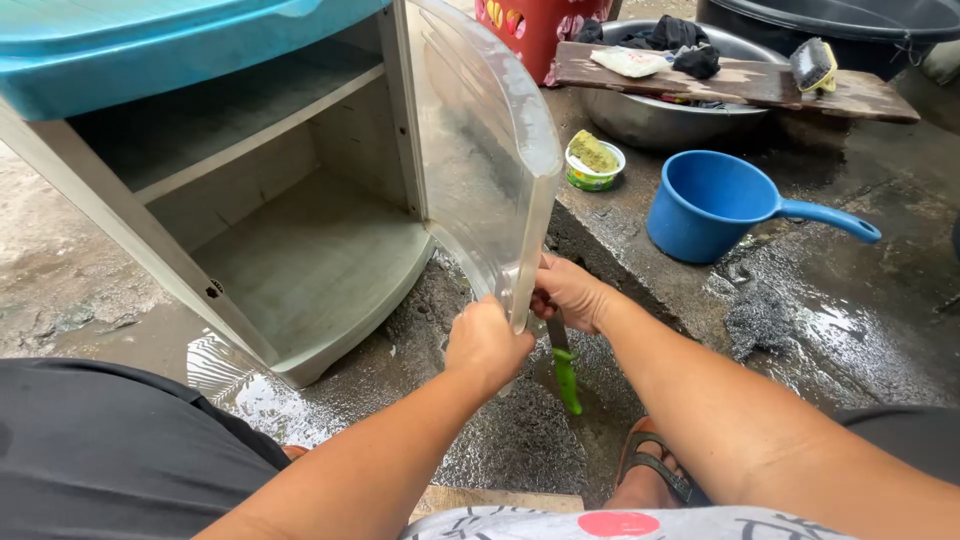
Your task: Replacing the hinge/latch mechanism on a plastic dish cabinet door using a knife to trim components for fit.
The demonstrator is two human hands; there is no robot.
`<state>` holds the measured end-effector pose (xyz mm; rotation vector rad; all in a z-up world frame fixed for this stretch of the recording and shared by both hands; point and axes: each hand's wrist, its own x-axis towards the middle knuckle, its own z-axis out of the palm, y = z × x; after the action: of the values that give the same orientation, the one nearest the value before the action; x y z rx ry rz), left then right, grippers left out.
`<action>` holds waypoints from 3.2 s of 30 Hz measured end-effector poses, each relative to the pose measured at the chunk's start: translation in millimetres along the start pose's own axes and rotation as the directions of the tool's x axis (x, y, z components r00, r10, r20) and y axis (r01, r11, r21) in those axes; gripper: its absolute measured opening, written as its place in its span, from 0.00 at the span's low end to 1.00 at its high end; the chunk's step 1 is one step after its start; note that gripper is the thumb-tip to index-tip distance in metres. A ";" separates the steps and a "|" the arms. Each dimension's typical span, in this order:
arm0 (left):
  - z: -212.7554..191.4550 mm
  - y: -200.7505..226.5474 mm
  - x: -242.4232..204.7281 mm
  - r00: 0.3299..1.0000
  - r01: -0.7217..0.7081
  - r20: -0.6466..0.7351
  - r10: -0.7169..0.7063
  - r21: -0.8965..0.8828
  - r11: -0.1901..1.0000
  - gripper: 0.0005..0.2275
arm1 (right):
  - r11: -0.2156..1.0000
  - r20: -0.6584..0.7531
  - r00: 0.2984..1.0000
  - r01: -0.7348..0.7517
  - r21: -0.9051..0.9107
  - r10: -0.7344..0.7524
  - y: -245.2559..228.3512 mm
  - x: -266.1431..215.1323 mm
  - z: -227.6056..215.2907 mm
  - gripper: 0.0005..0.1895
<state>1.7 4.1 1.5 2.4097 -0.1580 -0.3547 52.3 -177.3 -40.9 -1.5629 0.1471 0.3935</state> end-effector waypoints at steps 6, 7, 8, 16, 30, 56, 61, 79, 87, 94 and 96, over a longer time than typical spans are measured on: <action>-2.1 -27.5 3.1 0.992 -0.094 -0.099 0.079 -0.149 0.984 0.18 | 0.981 0.016 0.999 0.037 0.192 -0.041 22.7 5.9 12.9 0.10; -3.3 -31.8 3.6 0.991 -0.103 -0.100 0.087 -0.172 0.980 0.15 | 0.968 0.054 0.997 0.034 0.248 -0.049 25.6 6.9 15.0 0.08; -6.9 -36.2 5.2 0.989 -0.115 -0.109 0.096 -0.193 0.974 0.13 | 0.953 0.095 0.993 0.033 0.301 -0.065 25.8 10.4 18.0 0.06; -26.0 -89.6 13.3 0.961 -0.060 -0.275 -0.038 -0.340 0.939 0.14 | 0.925 -0.352 0.922 0.267 0.271 -0.163 40.3 47.4 118.3 0.06; -114.4 -227.4 76.1 0.995 -0.087 -0.092 0.048 -0.484 0.871 0.21 | 0.927 -0.135 0.937 0.341 0.158 -0.322 27.3 83.7 209.8 0.09; -144.9 -222.4 59.4 0.975 -0.214 -0.165 0.146 -0.561 0.800 0.18 | 0.831 0.107 0.828 0.533 0.159 -0.551 35.2 122.2 216.2 0.09; -131.2 -173.8 42.2 0.937 -0.307 -0.255 0.241 -0.264 0.914 0.24 | 0.805 -0.161 0.831 0.556 0.209 -0.532 41.5 97.5 200.3 0.06; 0.2 -74.9 119.0 0.830 -0.320 0.145 0.538 -0.665 0.675 0.09 | 0.810 -0.672 0.645 0.575 0.114 -0.364 36.4 26.6 41.9 0.07; 18.2 -65.8 124.6 0.813 -0.309 0.070 0.578 -0.790 0.530 0.09 | 0.844 -0.528 0.785 0.492 0.213 -0.324 17.4 12.6 26.8 0.06; 25.6 -55.1 126.4 0.843 -0.267 0.063 0.534 -0.813 0.518 0.10 | 0.869 -0.545 0.814 0.405 0.284 -0.201 8.1 10.3 23.8 0.07; 28.0 -52.5 129.3 0.842 -0.267 0.066 0.535 -0.811 0.520 0.11 | 0.881 -0.577 0.808 0.354 0.313 -0.119 7.3 12.0 22.5 0.07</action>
<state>118.0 -0.2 -80.5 1.3552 -0.5840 -0.4592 57.5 -153.6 -51.5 -1.2131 0.4384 -0.2923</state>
